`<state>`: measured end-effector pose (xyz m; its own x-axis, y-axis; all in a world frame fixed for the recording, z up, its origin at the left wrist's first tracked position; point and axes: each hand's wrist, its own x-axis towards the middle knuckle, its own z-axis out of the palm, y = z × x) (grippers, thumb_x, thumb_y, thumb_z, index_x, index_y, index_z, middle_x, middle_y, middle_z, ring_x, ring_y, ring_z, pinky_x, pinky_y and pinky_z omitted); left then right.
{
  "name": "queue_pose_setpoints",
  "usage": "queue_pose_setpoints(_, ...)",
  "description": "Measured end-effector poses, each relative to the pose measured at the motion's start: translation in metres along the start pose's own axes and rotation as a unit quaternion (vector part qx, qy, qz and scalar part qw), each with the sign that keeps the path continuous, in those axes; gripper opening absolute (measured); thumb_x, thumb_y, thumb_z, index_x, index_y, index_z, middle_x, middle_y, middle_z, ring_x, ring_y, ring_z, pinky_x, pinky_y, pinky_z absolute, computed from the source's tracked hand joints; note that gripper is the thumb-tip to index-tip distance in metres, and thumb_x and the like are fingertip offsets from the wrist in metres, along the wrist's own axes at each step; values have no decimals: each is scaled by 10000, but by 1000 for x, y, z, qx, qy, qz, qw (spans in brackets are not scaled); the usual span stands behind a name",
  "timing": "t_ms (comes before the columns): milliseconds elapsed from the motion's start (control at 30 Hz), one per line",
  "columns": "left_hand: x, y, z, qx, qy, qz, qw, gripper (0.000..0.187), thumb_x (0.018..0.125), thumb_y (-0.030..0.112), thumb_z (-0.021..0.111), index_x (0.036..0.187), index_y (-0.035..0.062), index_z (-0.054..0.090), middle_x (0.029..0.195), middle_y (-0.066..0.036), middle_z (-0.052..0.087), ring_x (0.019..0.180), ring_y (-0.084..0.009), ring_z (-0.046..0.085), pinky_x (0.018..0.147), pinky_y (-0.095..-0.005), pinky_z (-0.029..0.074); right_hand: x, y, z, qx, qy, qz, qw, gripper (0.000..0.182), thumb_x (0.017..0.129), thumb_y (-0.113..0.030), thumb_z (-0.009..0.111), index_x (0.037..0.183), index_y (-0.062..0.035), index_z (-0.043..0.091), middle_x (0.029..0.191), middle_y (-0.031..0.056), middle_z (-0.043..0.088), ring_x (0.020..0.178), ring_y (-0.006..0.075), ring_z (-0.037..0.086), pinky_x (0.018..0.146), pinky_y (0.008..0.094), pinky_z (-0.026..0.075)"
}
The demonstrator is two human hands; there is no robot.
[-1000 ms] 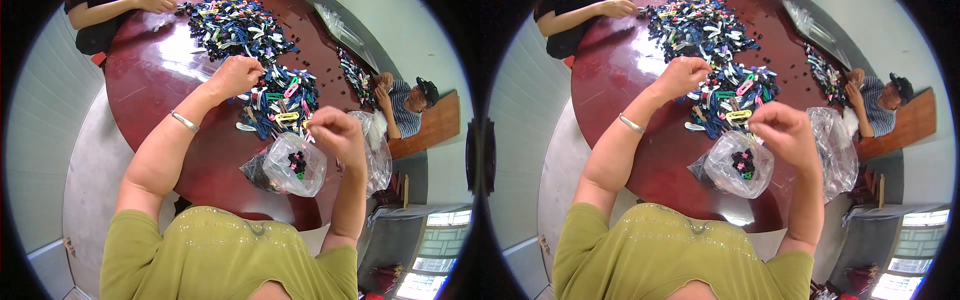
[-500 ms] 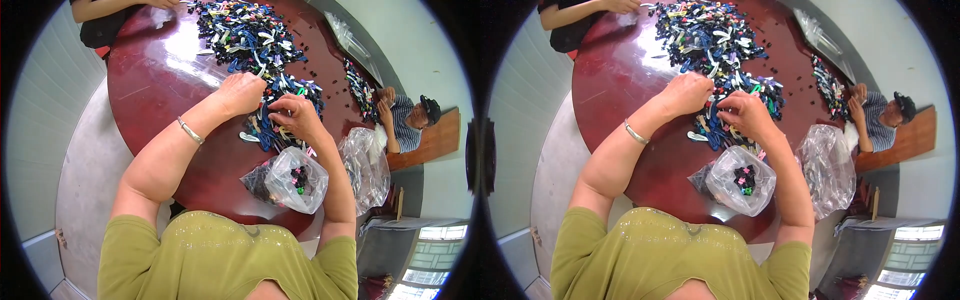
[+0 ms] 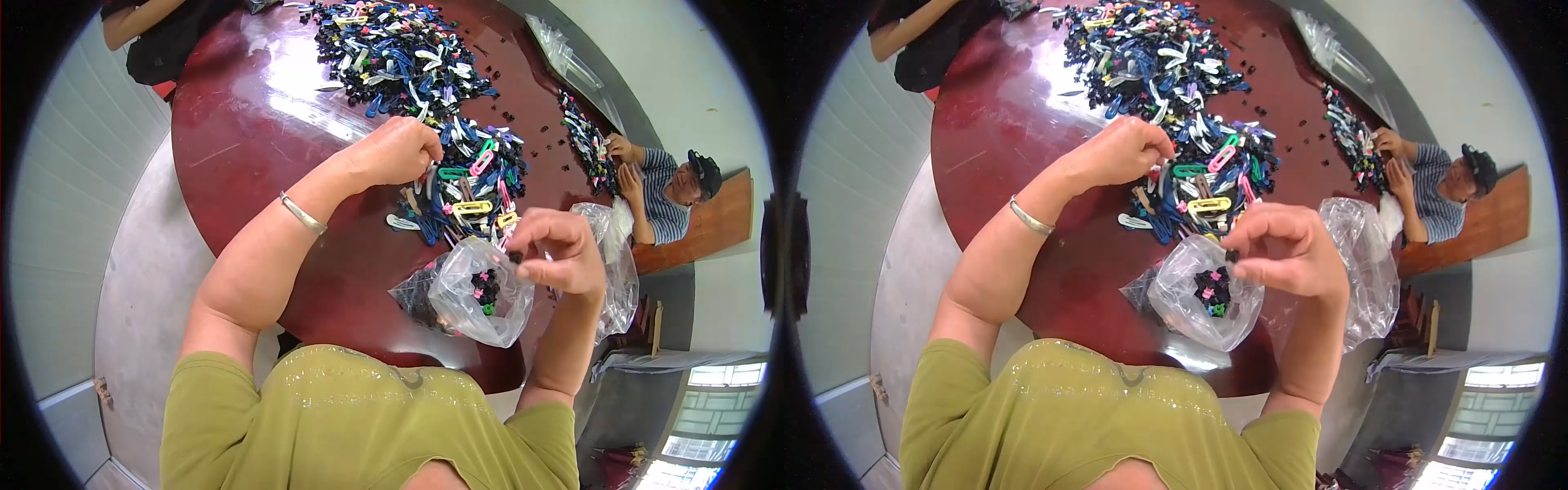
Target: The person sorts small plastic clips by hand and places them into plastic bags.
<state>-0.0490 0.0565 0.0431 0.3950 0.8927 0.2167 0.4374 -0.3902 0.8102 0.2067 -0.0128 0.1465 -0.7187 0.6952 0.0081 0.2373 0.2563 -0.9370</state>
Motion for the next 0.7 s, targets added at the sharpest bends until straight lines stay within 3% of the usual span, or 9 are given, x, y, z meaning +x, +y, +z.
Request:
queue_pose_setpoints(33, 0, 3, 0, -52, -16, -22, 998, 235, 798, -15, 510, 937, -6, 699, 803, -123, 702, 732, -189, 694, 662, -320, 544, -1, -3, 0, 10, -26, -2, 1000, 133, 767, 21, 717, 897, 12, 689, 837, 20, 635, 731, 57, 559, 638, 207, 445)
queue_pose_setpoints(167, -2, 11, 2, -153, -40, -39, 987, 248, 808, -38, 490, 959, -18, 686, 803, -77, 692, 716, -130, 677, 633, -284, 536, 15, 30, -3, -87, 82, 57, 991, 95, 786, -9, 715, 878, 10, 694, 815, -6, 632, 690, 49, 540, 608, 221, 445)
queue_pose_setpoints(267, 1, 0, 3, -68, 28, -6, 997, 235, 809, -24, 499, 940, -10, 693, 796, -83, 699, 704, -129, 673, 628, -290, 533, 38, 61, 8, -106, 122, 80, 984, 118, 781, -42, 729, 890, -8, 698, 789, -3, 623, 672, 60, 543, 610, 232, 451)
queue_pose_setpoints(300, 2, -1, -1, -1, 54, 19, 998, 207, 814, 10, 522, 914, 14, 704, 811, -123, 706, 711, -204, 690, 656, -332, 539, 46, 65, 12, -149, 108, 54, 981, 136, 773, -57, 738, 898, -18, 699, 795, 7, 621, 672, 78, 551, 615, 243, 456)
queue_pose_setpoints(400, 4, -17, 2, 139, 97, 50, 984, 192, 815, 60, 536, 892, 37, 711, 844, -171, 697, 759, -309, 685, 711, -396, 537, 65, 69, 22, -257, 61, -19, 964, 187, 756, -82, 763, 929, -45, 702, 825, 26, 605, 694, 116, 565, 626, 260, 464)
queue_pose_setpoints(500, 4, -19, 5, 162, 80, 12, 983, 202, 811, 82, 530, 890, 49, 713, 873, -196, 685, 820, -371, 661, 764, -443, 525, 78, 68, 30, -308, 13, -60, 950, 250, 726, -94, 796, 957, -71, 702, 887, 45, 587, 760, 158, 575, 652, 275, 476)
queue_pose_setpoints(633, 0, -10, 3, 189, 55, -15, 980, 230, 796, 64, 510, 903, 56, 713, 876, -195, 686, 863, -362, 661, 791, -450, 524, 82, 71, 31, -389, 3, -96, 916, 242, 717, -108, 801, 936, -75, 702, 872, 68, 593, 749, 186, 593, 660, 289, 485)
queue_pose_setpoints(700, -2, -7, 2, 191, 53, -15, 980, 228, 793, 60, 509, 893, 49, 714, 867, -197, 685, 864, -359, 662, 796, -444, 523, 81, 69, 29, -343, 14, -65, 937, 217, 738, -94, 785, 935, -65, 700, 856, 56, 600, 748, 163, 594, 670, 272, 477)
